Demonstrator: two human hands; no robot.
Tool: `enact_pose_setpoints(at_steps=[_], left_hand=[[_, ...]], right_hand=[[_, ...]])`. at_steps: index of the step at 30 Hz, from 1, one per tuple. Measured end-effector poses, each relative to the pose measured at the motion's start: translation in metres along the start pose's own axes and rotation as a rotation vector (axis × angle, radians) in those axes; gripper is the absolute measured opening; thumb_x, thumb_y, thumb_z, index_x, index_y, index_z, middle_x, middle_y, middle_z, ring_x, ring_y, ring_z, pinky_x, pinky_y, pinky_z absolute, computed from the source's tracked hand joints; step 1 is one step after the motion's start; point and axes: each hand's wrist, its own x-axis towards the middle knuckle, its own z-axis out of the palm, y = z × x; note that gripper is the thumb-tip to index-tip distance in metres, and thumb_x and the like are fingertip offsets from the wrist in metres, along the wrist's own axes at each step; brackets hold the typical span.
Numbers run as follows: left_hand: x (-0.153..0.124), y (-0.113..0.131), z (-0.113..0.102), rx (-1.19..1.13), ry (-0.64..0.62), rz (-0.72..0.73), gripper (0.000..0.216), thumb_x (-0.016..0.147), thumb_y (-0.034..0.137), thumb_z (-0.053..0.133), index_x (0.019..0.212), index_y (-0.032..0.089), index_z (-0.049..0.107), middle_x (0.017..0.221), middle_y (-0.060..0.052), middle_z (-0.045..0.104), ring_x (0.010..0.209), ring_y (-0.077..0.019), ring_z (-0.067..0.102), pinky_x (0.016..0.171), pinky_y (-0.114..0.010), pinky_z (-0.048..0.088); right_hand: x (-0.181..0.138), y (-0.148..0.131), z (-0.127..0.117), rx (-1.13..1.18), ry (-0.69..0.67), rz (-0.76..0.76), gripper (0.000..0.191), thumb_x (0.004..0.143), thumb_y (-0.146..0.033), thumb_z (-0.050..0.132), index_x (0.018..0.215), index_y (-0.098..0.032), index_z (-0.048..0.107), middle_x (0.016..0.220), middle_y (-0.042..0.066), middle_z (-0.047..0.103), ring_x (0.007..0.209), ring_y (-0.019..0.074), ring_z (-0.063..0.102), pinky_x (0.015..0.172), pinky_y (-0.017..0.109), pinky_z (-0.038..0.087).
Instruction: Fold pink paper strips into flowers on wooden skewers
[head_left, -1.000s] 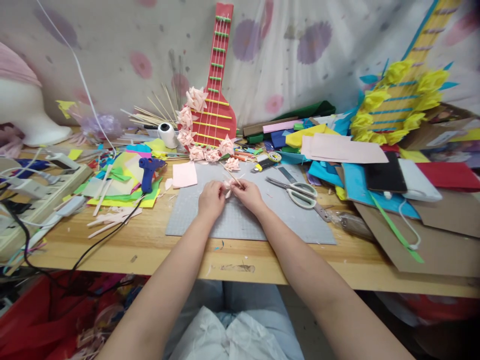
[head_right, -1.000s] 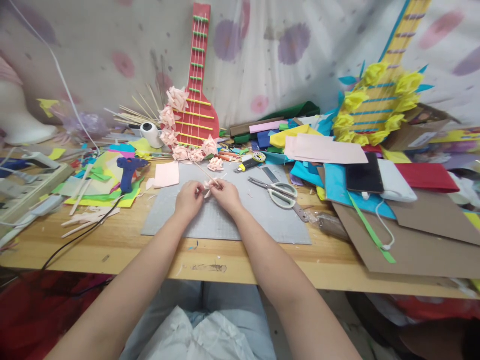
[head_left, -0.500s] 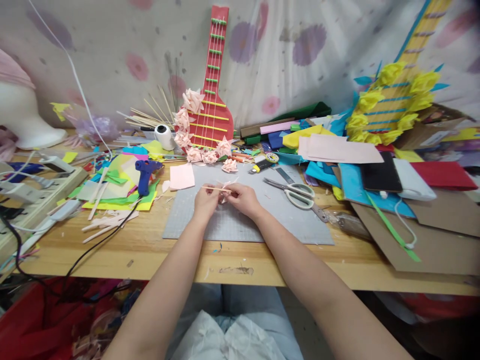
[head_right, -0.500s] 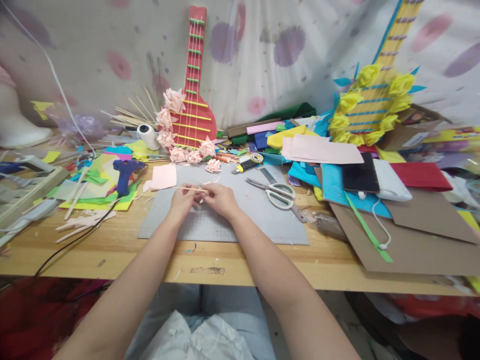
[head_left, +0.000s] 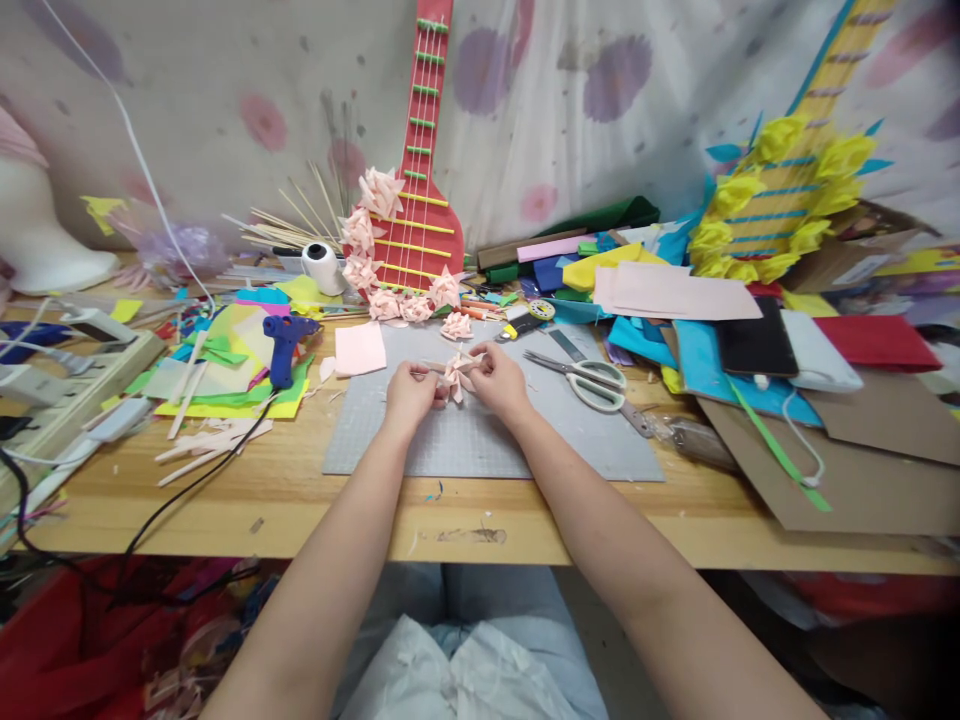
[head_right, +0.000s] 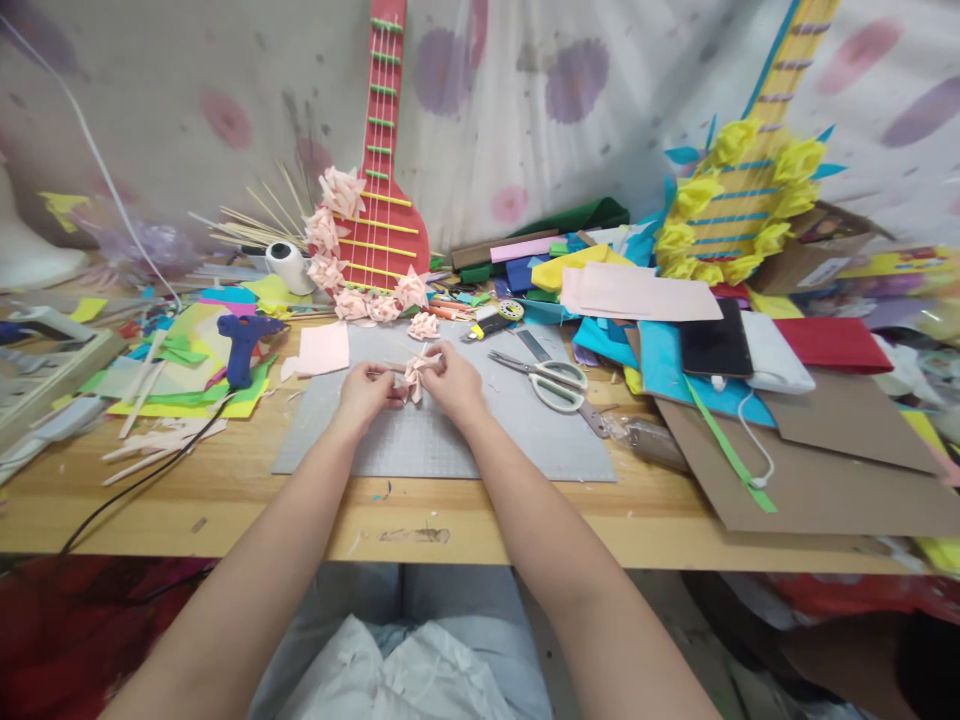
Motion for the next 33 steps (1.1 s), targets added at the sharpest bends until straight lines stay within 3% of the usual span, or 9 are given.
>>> enact_pose_setpoints(at_steps=[3, 6, 10, 13, 19, 33], left_hand=[[-0.002, 0.002, 0.0, 0.016, -0.02, -0.028, 0.021, 0.067, 0.025, 0.057, 0.078, 0.017, 0.042, 0.052, 0.002, 0.053, 0.048, -0.0162, 0.06, 0.044, -0.028, 0.049], [-0.005, 0.005, 0.0, -0.003, -0.06, -0.057, 0.028, 0.068, 0.032, 0.057, 0.083, 0.017, 0.04, 0.05, 0.002, 0.054, 0.046, -0.0176, 0.06, 0.042, -0.028, 0.048], [-0.006, 0.008, 0.001, -0.021, -0.077, -0.096, 0.037, 0.067, 0.037, 0.06, 0.089, 0.016, 0.038, 0.052, -0.001, 0.057, 0.046, -0.0186, 0.06, 0.041, -0.028, 0.048], [-0.006, 0.01, 0.002, -0.054, -0.108, -0.119, 0.037, 0.066, 0.038, 0.061, 0.086, 0.015, 0.042, 0.059, -0.005, 0.061, 0.05, -0.0187, 0.061, 0.043, -0.028, 0.049], [-0.008, 0.016, 0.003, -0.337, -0.241, -0.126, 0.018, 0.062, 0.019, 0.064, 0.072, 0.012, 0.052, 0.069, -0.006, 0.062, 0.063, -0.0136, 0.062, 0.057, -0.023, 0.051], [-0.006, 0.021, 0.004, -0.509, -0.19, -0.212, 0.017, 0.056, 0.011, 0.062, 0.072, 0.013, 0.057, 0.069, -0.001, 0.057, 0.059, -0.0078, 0.053, 0.052, -0.021, 0.046]], right_hand=[[0.008, 0.011, -0.004, -0.078, -0.035, 0.118, 0.03, 0.065, -0.024, 0.047, 0.094, -0.022, 0.055, 0.062, -0.003, 0.056, 0.054, 0.0121, 0.047, 0.05, 0.022, 0.029], [0.011, 0.018, -0.004, -0.109, -0.092, 0.139, 0.037, 0.064, -0.023, 0.05, 0.101, -0.023, 0.055, 0.066, -0.001, 0.059, 0.056, 0.0129, 0.049, 0.051, 0.022, 0.03], [0.008, 0.018, 0.001, -0.092, -0.083, 0.066, 0.021, 0.07, -0.029, 0.048, 0.086, -0.024, 0.061, 0.069, -0.001, 0.062, 0.062, 0.0135, 0.052, 0.054, 0.022, 0.032], [0.003, 0.01, 0.002, -0.008, 0.022, -0.062, 0.021, 0.074, -0.03, 0.045, 0.086, -0.024, 0.061, 0.07, -0.002, 0.062, 0.064, 0.0123, 0.053, 0.058, 0.022, 0.036], [-0.003, -0.002, 0.001, 0.118, 0.148, -0.129, 0.021, 0.074, -0.027, 0.045, 0.086, -0.021, 0.061, 0.07, -0.002, 0.062, 0.061, 0.011, 0.053, 0.061, 0.022, 0.039], [-0.005, -0.002, 0.005, 0.213, 0.146, -0.189, 0.017, 0.072, -0.023, 0.048, 0.084, -0.021, 0.06, 0.072, -0.002, 0.064, 0.061, 0.0099, 0.055, 0.06, 0.021, 0.04]])
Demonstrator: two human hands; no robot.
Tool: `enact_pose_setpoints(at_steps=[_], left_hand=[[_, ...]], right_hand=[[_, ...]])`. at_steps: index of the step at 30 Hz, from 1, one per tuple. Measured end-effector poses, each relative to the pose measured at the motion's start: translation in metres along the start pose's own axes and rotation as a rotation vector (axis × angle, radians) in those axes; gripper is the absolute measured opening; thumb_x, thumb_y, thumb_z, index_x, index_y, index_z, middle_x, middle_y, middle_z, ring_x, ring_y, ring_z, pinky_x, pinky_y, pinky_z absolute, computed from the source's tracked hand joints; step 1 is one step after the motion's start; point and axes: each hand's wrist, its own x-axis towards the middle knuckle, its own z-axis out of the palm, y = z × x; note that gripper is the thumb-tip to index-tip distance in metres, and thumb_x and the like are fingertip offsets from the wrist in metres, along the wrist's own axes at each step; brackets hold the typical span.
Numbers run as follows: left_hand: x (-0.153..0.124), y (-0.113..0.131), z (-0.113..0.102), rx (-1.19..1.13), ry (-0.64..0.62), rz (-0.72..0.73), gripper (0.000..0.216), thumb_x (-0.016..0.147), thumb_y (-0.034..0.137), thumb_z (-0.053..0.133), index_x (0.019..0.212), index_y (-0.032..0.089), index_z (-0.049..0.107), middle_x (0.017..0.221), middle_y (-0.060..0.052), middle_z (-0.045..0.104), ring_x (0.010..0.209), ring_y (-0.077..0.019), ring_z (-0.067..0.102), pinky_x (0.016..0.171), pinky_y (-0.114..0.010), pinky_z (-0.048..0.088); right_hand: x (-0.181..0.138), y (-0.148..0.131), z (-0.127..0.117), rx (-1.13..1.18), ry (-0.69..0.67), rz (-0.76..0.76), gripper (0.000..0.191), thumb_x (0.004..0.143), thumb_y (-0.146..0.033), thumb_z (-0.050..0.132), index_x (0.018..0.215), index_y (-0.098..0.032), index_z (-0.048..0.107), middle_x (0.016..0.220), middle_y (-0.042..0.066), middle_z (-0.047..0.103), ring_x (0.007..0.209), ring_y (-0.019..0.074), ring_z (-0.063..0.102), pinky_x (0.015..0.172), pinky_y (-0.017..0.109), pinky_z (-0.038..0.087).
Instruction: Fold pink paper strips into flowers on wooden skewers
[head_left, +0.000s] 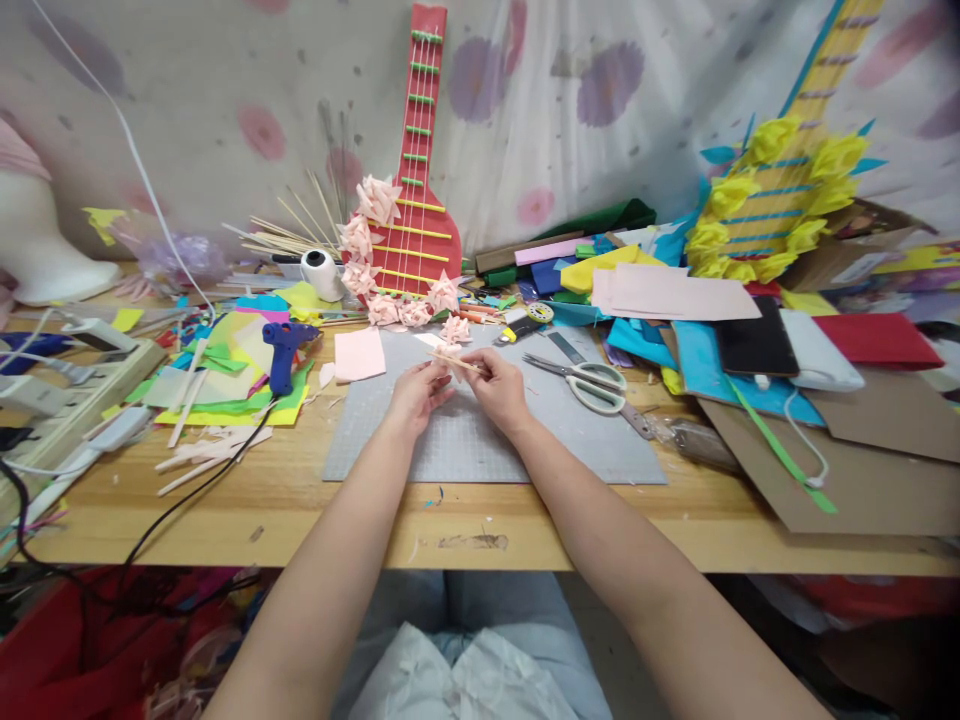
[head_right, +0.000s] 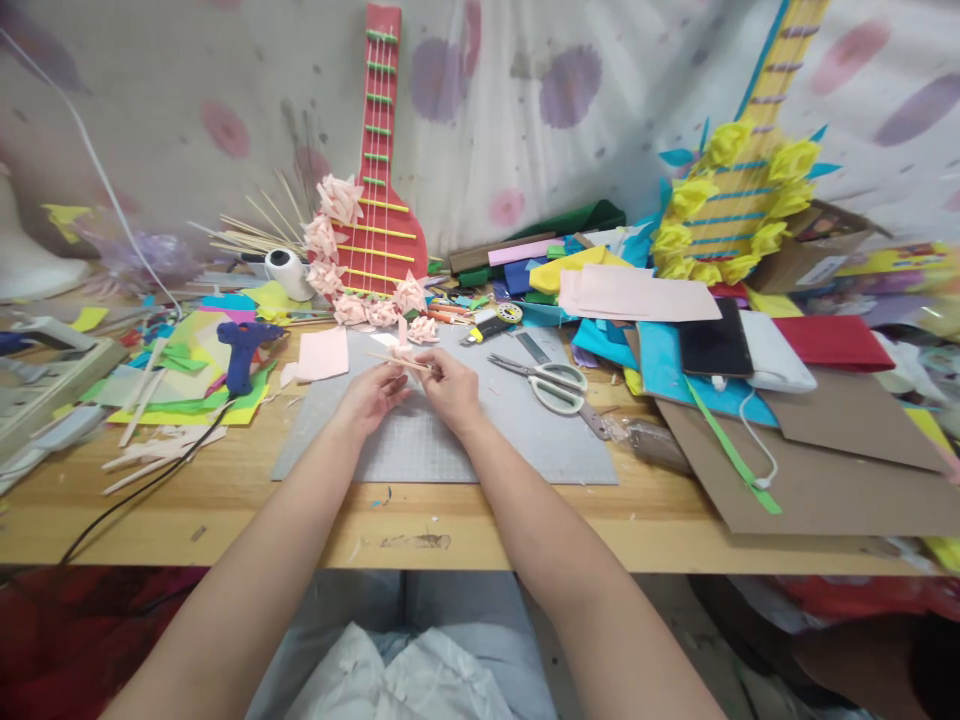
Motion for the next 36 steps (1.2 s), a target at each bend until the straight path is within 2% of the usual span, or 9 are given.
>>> enact_pose_setpoints(at_steps=[6, 9, 11, 16, 20, 22, 27, 32, 36], left_hand=[[0.001, -0.003, 0.001, -0.044, -0.014, -0.038, 0.012, 0.06, 0.01, 0.061, 0.071, 0.012, 0.057, 0.063, 0.0, 0.054, 0.057, -0.0069, 0.052, 0.053, -0.02, 0.046], [0.001, -0.003, 0.003, -0.098, 0.021, -0.007, 0.008, 0.062, 0.009, 0.058, 0.068, 0.013, 0.055, 0.064, 0.0, 0.054, 0.058, -0.0065, 0.052, 0.055, -0.02, 0.046], [0.002, -0.004, 0.002, -0.115, 0.064, 0.052, 0.009, 0.061, 0.01, 0.059, 0.068, 0.013, 0.054, 0.066, 0.001, 0.055, 0.059, -0.006, 0.052, 0.056, -0.02, 0.045], [0.009, -0.008, -0.003, 0.01, 0.13, 0.322, 0.022, 0.056, 0.023, 0.067, 0.072, 0.014, 0.053, 0.071, 0.0, 0.057, 0.062, -0.0083, 0.052, 0.05, -0.019, 0.041], [0.012, -0.012, -0.007, 0.13, 0.117, 0.375, 0.026, 0.058, 0.033, 0.065, 0.071, 0.014, 0.053, 0.068, 0.0, 0.055, 0.058, -0.0083, 0.049, 0.047, -0.02, 0.04], [0.013, -0.014, -0.009, 0.241, 0.144, 0.429, 0.024, 0.061, 0.034, 0.063, 0.072, 0.015, 0.053, 0.065, 0.001, 0.053, 0.054, -0.0074, 0.046, 0.046, -0.02, 0.038], [0.016, -0.02, -0.016, 0.571, 0.269, 0.669, 0.02, 0.068, 0.037, 0.057, 0.069, 0.017, 0.051, 0.058, 0.003, 0.046, 0.051, -0.0068, 0.041, 0.047, -0.019, 0.035], [0.015, -0.02, -0.017, 0.49, 0.333, 0.737, 0.024, 0.067, 0.039, 0.058, 0.069, 0.017, 0.047, 0.062, 0.003, 0.047, 0.054, -0.0072, 0.044, 0.044, -0.017, 0.036], [0.011, -0.018, -0.015, 0.383, 0.286, 0.702, 0.023, 0.064, 0.035, 0.062, 0.069, 0.018, 0.046, 0.057, 0.005, 0.043, 0.047, -0.0054, 0.039, 0.04, -0.016, 0.033]], right_hand=[[0.0, -0.001, 0.0, -0.017, -0.021, -0.007, 0.017, 0.072, -0.024, 0.048, 0.082, -0.02, 0.061, 0.066, -0.002, 0.061, 0.057, 0.0095, 0.052, 0.057, 0.02, 0.039], [0.0, -0.001, 0.0, -0.014, -0.022, -0.011, 0.019, 0.071, -0.021, 0.047, 0.084, -0.02, 0.061, 0.068, -0.002, 0.062, 0.058, 0.0093, 0.052, 0.058, 0.02, 0.039], [0.0, -0.001, 0.0, -0.027, -0.026, -0.008, 0.021, 0.071, -0.02, 0.046, 0.084, -0.02, 0.062, 0.068, -0.002, 0.062, 0.057, 0.0092, 0.052, 0.058, 0.02, 0.039], [0.0, -0.002, -0.001, -0.045, -0.023, -0.001, 0.021, 0.069, -0.019, 0.046, 0.082, -0.02, 0.063, 0.063, -0.002, 0.06, 0.054, 0.0091, 0.049, 0.056, 0.02, 0.037], [0.0, -0.003, -0.002, -0.046, -0.02, 0.013, 0.019, 0.069, -0.02, 0.047, 0.079, -0.02, 0.062, 0.062, -0.002, 0.06, 0.052, 0.0093, 0.048, 0.055, 0.02, 0.037], [0.0, -0.003, -0.001, -0.043, -0.024, 0.01, 0.019, 0.068, -0.02, 0.047, 0.079, -0.02, 0.062, 0.061, -0.003, 0.059, 0.052, 0.0093, 0.048, 0.054, 0.02, 0.036], [0.0, 0.0, 0.0, -0.024, -0.034, 0.0, 0.021, 0.068, -0.019, 0.046, 0.082, -0.019, 0.062, 0.06, -0.003, 0.058, 0.052, 0.009, 0.048, 0.054, 0.02, 0.036], [-0.001, -0.001, 0.0, -0.026, -0.055, -0.008, 0.022, 0.067, -0.018, 0.045, 0.082, -0.02, 0.062, 0.061, -0.003, 0.058, 0.053, 0.0089, 0.048, 0.055, 0.02, 0.036], [-0.001, -0.003, -0.001, -0.014, -0.066, -0.019, 0.021, 0.067, -0.018, 0.046, 0.081, -0.019, 0.062, 0.062, -0.002, 0.059, 0.052, 0.0087, 0.048, 0.055, 0.019, 0.036]])
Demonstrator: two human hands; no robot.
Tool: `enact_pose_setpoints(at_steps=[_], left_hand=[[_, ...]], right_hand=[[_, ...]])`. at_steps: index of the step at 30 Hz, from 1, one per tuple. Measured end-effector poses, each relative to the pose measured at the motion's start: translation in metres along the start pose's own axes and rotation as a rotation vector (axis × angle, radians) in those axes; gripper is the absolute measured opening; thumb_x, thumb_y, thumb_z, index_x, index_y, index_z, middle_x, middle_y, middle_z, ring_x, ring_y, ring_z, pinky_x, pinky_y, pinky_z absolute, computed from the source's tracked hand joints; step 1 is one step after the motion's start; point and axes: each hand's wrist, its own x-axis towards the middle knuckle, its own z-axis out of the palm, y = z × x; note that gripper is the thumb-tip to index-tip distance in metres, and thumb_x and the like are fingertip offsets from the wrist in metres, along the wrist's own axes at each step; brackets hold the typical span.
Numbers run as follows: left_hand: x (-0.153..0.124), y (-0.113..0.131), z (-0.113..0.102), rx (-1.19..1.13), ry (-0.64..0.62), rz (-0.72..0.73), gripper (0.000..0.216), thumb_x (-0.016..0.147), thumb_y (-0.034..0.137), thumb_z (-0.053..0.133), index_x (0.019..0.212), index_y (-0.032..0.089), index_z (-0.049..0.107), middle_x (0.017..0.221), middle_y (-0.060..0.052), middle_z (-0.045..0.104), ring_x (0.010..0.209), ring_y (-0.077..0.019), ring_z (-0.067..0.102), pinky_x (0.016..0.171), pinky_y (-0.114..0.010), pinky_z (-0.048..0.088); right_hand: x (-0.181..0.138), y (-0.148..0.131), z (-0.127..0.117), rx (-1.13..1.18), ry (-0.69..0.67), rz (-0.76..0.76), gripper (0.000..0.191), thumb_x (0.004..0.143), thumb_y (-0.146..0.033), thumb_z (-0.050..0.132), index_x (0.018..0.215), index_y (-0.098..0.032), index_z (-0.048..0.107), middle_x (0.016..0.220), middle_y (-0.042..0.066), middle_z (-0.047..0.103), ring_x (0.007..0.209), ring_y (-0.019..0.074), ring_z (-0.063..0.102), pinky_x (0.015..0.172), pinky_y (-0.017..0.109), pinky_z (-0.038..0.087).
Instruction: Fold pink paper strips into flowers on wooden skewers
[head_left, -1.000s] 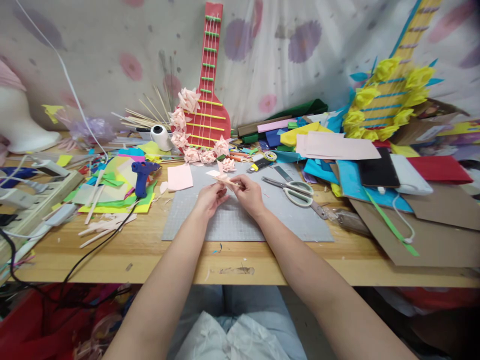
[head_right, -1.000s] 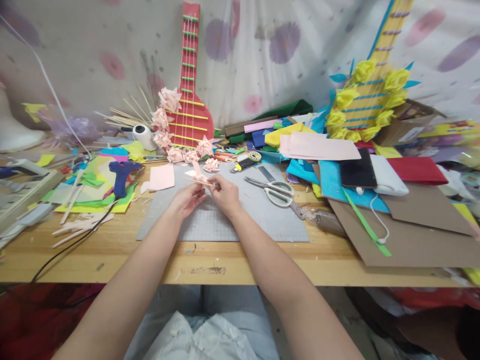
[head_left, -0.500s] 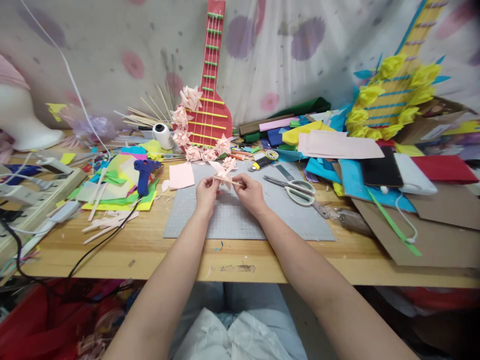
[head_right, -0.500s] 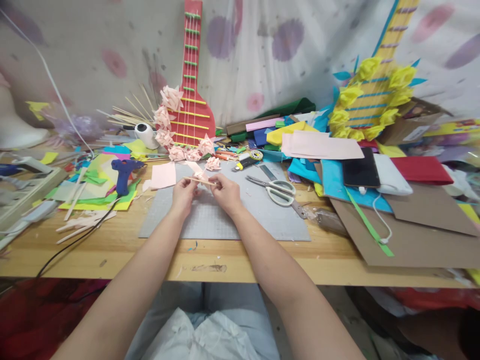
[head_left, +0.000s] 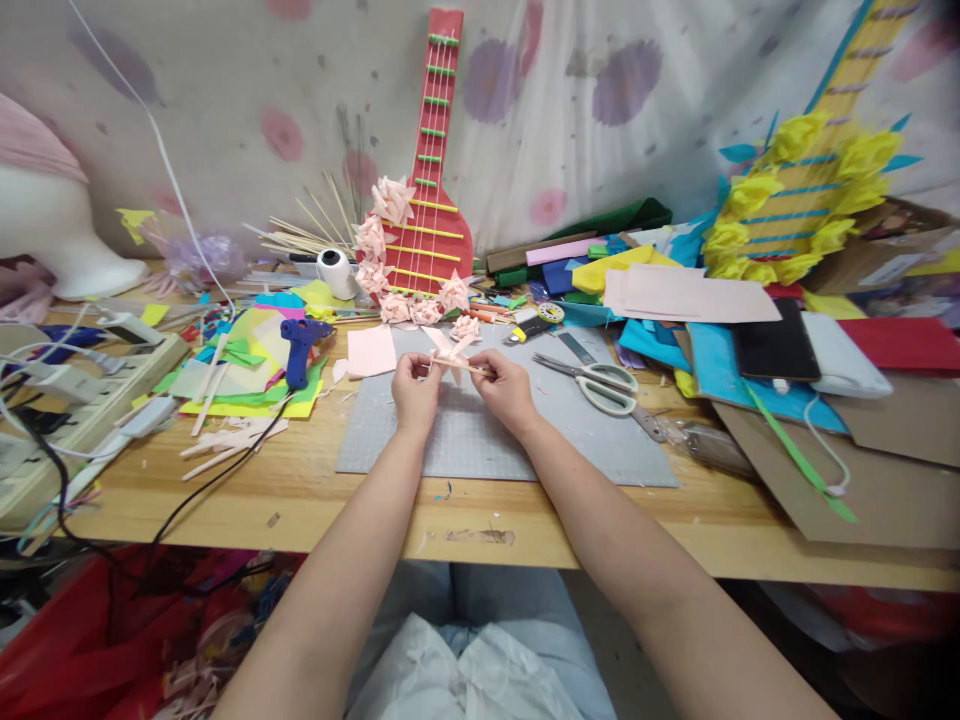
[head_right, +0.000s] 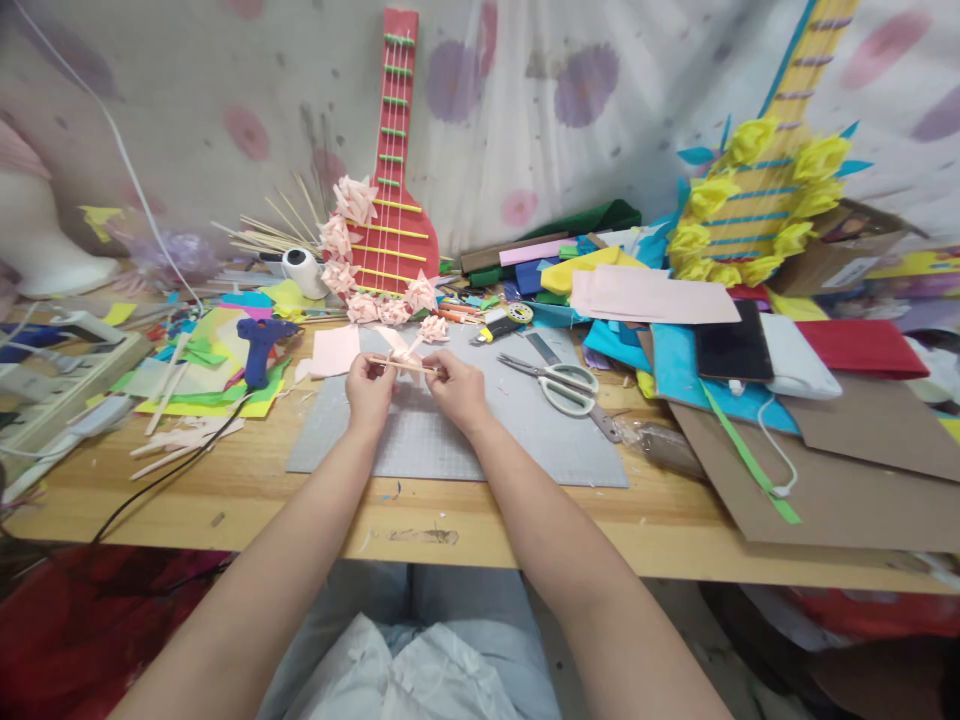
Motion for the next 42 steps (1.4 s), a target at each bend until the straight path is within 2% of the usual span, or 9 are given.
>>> enact_pose_setpoints(at_steps=[5, 12, 20, 24, 27, 32, 35, 39, 42], left_hand=[[-0.002, 0.0, 0.001, -0.073, -0.023, -0.065, 0.02, 0.064, 0.03, 0.062, 0.069, 0.018, 0.047, 0.055, 0.006, 0.042, 0.046, -0.0046, 0.039, 0.041, -0.014, 0.031], [0.002, 0.0, 0.002, -0.101, -0.015, -0.151, 0.015, 0.068, 0.025, 0.058, 0.069, 0.018, 0.045, 0.057, 0.005, 0.051, 0.047, -0.0066, 0.049, 0.048, -0.018, 0.039], [0.0, 0.015, -0.003, -0.351, -0.231, -0.486, 0.022, 0.06, 0.022, 0.067, 0.074, 0.011, 0.053, 0.074, -0.007, 0.063, 0.066, -0.0152, 0.063, 0.059, -0.026, 0.048], [0.0, 0.019, -0.003, -0.403, -0.216, -0.568, 0.018, 0.058, 0.016, 0.067, 0.071, 0.011, 0.055, 0.07, -0.005, 0.063, 0.061, -0.0127, 0.062, 0.059, -0.025, 0.049], [0.002, 0.019, -0.003, -0.423, -0.142, -0.56, 0.015, 0.059, 0.015, 0.066, 0.068, 0.011, 0.054, 0.065, -0.003, 0.062, 0.058, -0.0111, 0.06, 0.056, -0.023, 0.047], [0.007, 0.013, -0.005, -0.404, 0.005, -0.447, 0.02, 0.057, 0.019, 0.067, 0.068, 0.013, 0.052, 0.061, -0.001, 0.06, 0.059, -0.0117, 0.06, 0.054, -0.022, 0.047], [0.007, 0.009, -0.005, -0.42, 0.048, -0.365, 0.022, 0.058, 0.02, 0.066, 0.071, 0.015, 0.049, 0.061, 0.001, 0.06, 0.058, -0.0122, 0.06, 0.054, -0.023, 0.047], [0.003, 0.008, -0.002, -0.389, 0.018, -0.316, 0.015, 0.058, 0.016, 0.062, 0.068, 0.014, 0.051, 0.062, 0.001, 0.06, 0.057, -0.0107, 0.058, 0.055, -0.023, 0.047], [0.0, 0.008, 0.0, -0.365, -0.023, -0.352, 0.009, 0.057, 0.011, 0.058, 0.065, 0.014, 0.054, 0.059, 0.001, 0.059, 0.056, -0.009, 0.055, 0.056, -0.022, 0.047]], right_hand=[[0.0, -0.003, -0.001, -0.039, -0.016, 0.002, 0.023, 0.067, -0.018, 0.045, 0.083, -0.02, 0.062, 0.065, -0.002, 0.06, 0.054, 0.0092, 0.048, 0.056, 0.019, 0.037], [-0.001, -0.006, -0.001, -0.062, -0.024, -0.028, 0.022, 0.068, -0.019, 0.046, 0.082, -0.019, 0.062, 0.063, -0.002, 0.059, 0.054, 0.0092, 0.049, 0.057, 0.019, 0.037], [0.001, -0.005, -0.002, -0.09, 0.021, -0.041, 0.021, 0.07, -0.02, 0.046, 0.085, -0.019, 0.061, 0.072, 0.0, 0.063, 0.057, 0.0098, 0.05, 0.058, 0.021, 0.038], [-0.001, -0.012, -0.004, -0.133, 0.013, -0.097, 0.037, 0.071, -0.029, 0.049, 0.107, -0.019, 0.049, 0.069, -0.002, 0.058, 0.057, 0.0101, 0.049, 0.058, 0.021, 0.036], [-0.005, -0.019, -0.004, -0.133, 0.026, -0.143, 0.052, 0.071, -0.043, 0.052, 0.114, -0.017, 0.038, 0.066, -0.003, 0.054, 0.056, 0.0104, 0.047, 0.056, 0.021, 0.035], [-0.007, -0.026, -0.003, -0.243, -0.105, -0.213, 0.031, 0.081, -0.046, 0.039, 0.087, -0.019, 0.051, 0.063, 0.0, 0.056, 0.057, 0.011, 0.049, 0.057, 0.022, 0.031], [-0.005, -0.024, 0.0, -0.37, -0.2, -0.179, 0.033, 0.085, -0.045, 0.034, 0.078, -0.02, 0.055, 0.063, 0.002, 0.06, 0.057, 0.0119, 0.051, 0.054, 0.022, 0.028], [-0.003, -0.016, 0.003, -0.428, -0.225, -0.069, 0.027, 0.082, -0.04, 0.04, 0.088, -0.023, 0.059, 0.073, 0.002, 0.065, 0.061, 0.0148, 0.056, 0.053, 0.023, 0.028], [-0.002, -0.01, 0.003, -0.384, -0.225, 0.001, 0.027, 0.078, -0.036, 0.046, 0.101, -0.028, 0.058, 0.08, 0.001, 0.067, 0.066, 0.0164, 0.057, 0.055, 0.023, 0.031]])
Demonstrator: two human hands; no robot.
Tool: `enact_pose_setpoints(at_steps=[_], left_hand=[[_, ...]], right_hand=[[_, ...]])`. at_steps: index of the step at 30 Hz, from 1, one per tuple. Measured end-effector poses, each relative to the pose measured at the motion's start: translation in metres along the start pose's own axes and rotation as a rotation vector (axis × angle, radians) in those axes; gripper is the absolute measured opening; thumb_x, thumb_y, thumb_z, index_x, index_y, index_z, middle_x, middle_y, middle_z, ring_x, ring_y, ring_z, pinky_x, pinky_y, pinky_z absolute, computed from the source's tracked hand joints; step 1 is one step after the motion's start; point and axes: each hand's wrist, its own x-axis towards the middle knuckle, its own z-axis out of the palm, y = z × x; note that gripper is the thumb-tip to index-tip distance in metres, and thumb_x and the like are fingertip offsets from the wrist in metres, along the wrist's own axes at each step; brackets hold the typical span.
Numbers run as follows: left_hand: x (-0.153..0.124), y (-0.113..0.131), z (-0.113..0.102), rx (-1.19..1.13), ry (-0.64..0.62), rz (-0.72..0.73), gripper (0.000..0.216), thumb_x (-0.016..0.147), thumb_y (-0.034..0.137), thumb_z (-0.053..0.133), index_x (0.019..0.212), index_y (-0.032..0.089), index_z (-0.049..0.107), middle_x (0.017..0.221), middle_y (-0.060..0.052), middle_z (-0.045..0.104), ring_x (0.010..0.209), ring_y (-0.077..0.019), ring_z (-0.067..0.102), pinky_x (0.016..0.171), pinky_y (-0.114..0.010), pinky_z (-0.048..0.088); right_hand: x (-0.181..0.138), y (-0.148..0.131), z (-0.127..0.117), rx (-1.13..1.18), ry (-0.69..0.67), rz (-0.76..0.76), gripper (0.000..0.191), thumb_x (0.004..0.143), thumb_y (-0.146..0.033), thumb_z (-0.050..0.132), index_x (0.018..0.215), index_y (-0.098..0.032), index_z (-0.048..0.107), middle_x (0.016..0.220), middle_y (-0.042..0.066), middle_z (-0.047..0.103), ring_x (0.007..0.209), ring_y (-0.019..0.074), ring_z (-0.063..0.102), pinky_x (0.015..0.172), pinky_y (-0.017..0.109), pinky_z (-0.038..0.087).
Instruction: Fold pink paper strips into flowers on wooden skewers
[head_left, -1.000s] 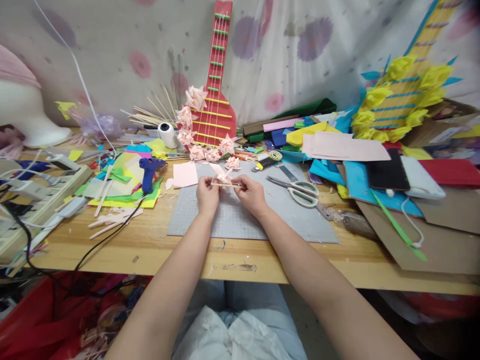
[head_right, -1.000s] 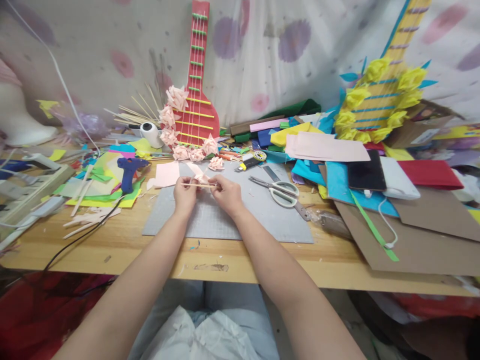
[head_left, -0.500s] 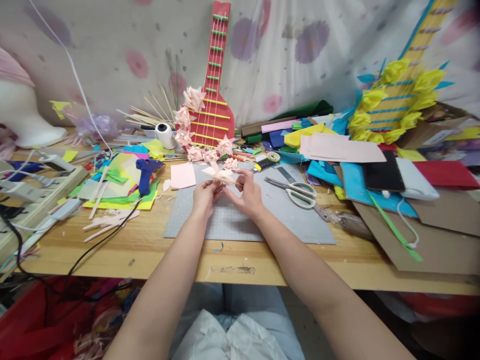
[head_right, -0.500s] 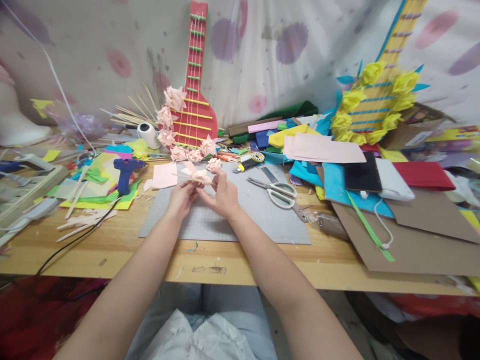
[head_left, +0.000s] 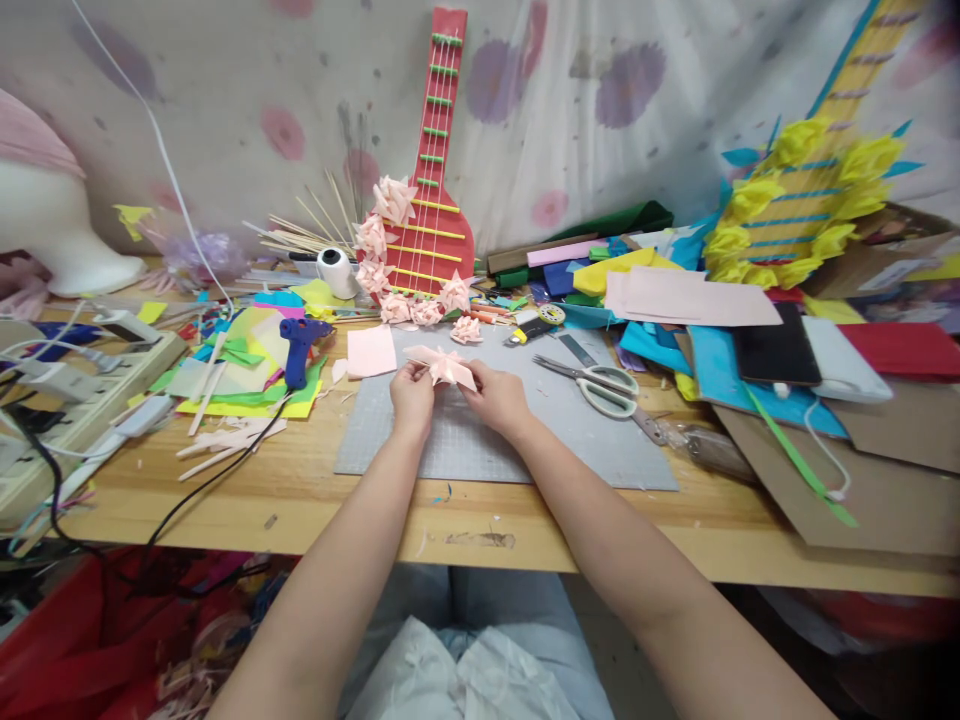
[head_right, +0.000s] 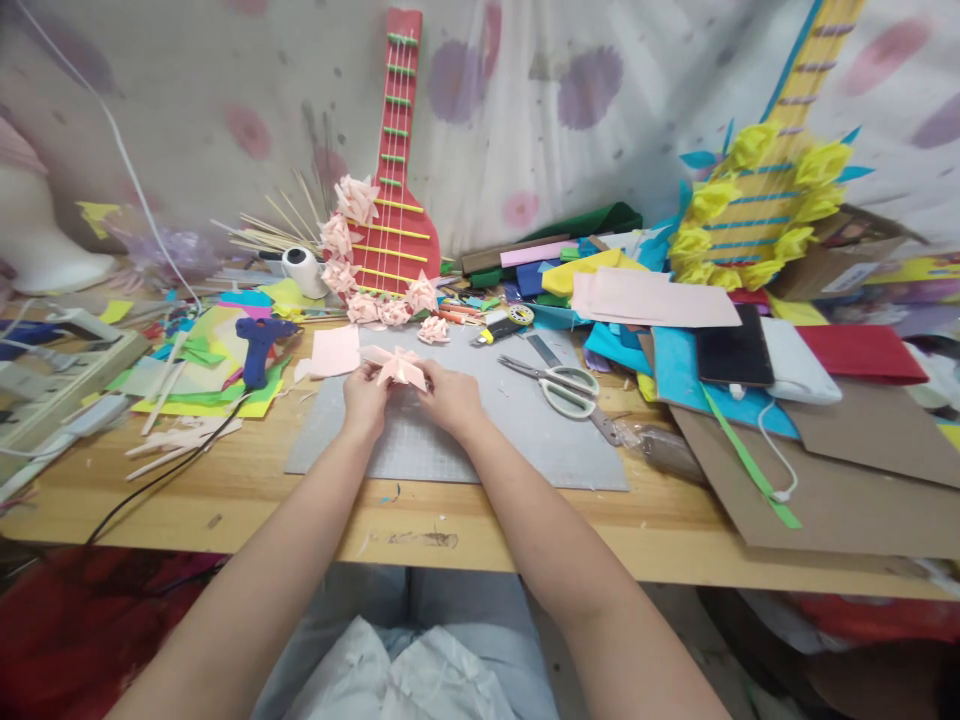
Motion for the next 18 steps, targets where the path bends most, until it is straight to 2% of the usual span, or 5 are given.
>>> enact_pose_setpoints(at_steps=[3, 6, 9, 13, 18], left_hand=[[-0.001, 0.0, 0.0, -0.011, -0.037, -0.058, 0.014, 0.056, 0.009, 0.052, 0.067, 0.013, 0.058, 0.059, 0.001, 0.059, 0.053, -0.0087, 0.054, 0.055, -0.021, 0.045], [-0.001, 0.0, -0.003, -0.031, -0.105, -0.097, 0.02, 0.053, 0.008, 0.051, 0.07, 0.013, 0.061, 0.061, 0.0, 0.06, 0.053, -0.0092, 0.054, 0.053, -0.021, 0.044], [-0.001, 0.002, -0.004, -0.066, -0.162, -0.102, 0.017, 0.052, 0.009, 0.053, 0.066, 0.014, 0.061, 0.061, 0.0, 0.061, 0.055, -0.01, 0.055, 0.054, -0.021, 0.044], [-0.003, 0.007, -0.004, -0.112, -0.2, -0.083, 0.017, 0.05, 0.007, 0.053, 0.063, 0.014, 0.06, 0.063, 0.0, 0.062, 0.059, -0.0106, 0.057, 0.055, -0.02, 0.044], [-0.004, 0.009, -0.006, -0.119, -0.35, -0.071, 0.031, 0.052, 0.01, 0.057, 0.082, 0.014, 0.063, 0.077, -0.003, 0.064, 0.067, -0.0119, 0.059, 0.06, -0.021, 0.045]], right_hand=[[0.001, 0.005, 0.001, 0.062, -0.007, 0.034, 0.027, 0.075, -0.035, 0.049, 0.098, -0.029, 0.06, 0.081, 0.0, 0.067, 0.067, 0.0162, 0.057, 0.056, 0.023, 0.032], [0.002, 0.009, 0.001, 0.085, -0.034, 0.061, 0.021, 0.074, -0.038, 0.048, 0.079, -0.023, 0.062, 0.07, 0.0, 0.064, 0.061, 0.0139, 0.054, 0.053, 0.022, 0.03], [0.004, 0.012, 0.003, 0.1, -0.056, 0.067, 0.029, 0.076, -0.042, 0.044, 0.067, -0.02, 0.06, 0.06, -0.001, 0.06, 0.054, 0.0113, 0.049, 0.049, 0.021, 0.026], [0.006, 0.014, 0.004, 0.146, -0.094, 0.072, 0.035, 0.077, -0.045, 0.042, 0.064, -0.018, 0.059, 0.057, -0.001, 0.058, 0.054, 0.0102, 0.047, 0.049, 0.02, 0.025], [0.008, 0.019, 0.005, 0.233, -0.111, 0.089, 0.039, 0.078, -0.048, 0.04, 0.065, -0.018, 0.06, 0.059, 0.0, 0.058, 0.056, 0.0105, 0.048, 0.05, 0.02, 0.028]])
